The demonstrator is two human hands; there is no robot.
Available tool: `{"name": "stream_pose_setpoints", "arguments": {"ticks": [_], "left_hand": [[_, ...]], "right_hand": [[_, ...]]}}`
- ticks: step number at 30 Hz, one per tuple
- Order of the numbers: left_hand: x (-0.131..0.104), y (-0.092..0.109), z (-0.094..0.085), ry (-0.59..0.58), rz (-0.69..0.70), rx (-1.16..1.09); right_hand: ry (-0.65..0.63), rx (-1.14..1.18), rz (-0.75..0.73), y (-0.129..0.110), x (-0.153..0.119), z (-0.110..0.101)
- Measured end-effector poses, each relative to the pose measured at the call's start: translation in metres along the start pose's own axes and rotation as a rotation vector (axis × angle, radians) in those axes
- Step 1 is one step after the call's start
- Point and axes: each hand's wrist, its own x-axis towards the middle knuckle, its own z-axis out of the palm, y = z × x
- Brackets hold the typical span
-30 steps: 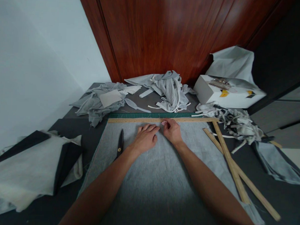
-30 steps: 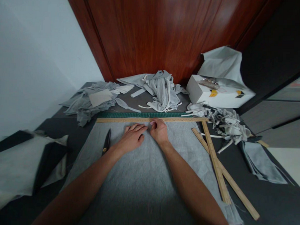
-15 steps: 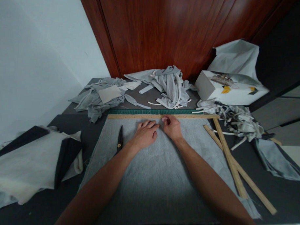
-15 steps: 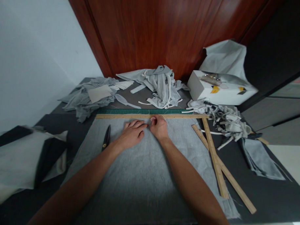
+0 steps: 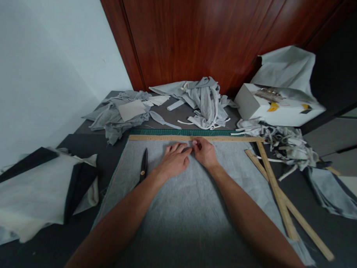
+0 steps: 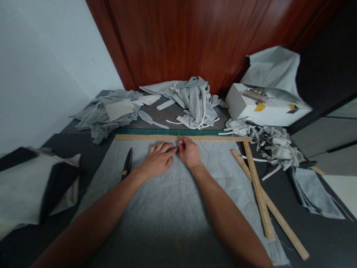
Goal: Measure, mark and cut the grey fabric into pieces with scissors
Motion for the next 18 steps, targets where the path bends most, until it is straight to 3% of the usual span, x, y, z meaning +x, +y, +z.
{"name": "stream_pose_setpoints", "arguments": {"ticks": [7,18], "left_hand": [[-0.0001,0.0001,0.0000,-0.001,-0.010,-0.013],[0.0005,0.0001,0.0003,0.000,-0.012,-0.017]], "right_hand": [[0.018,-0.003,-0.056,-0.0031,-0.0018,0.0017],[-0.034,0.009,0.022,-0.0085,-0.0012,-0.0041]]}}
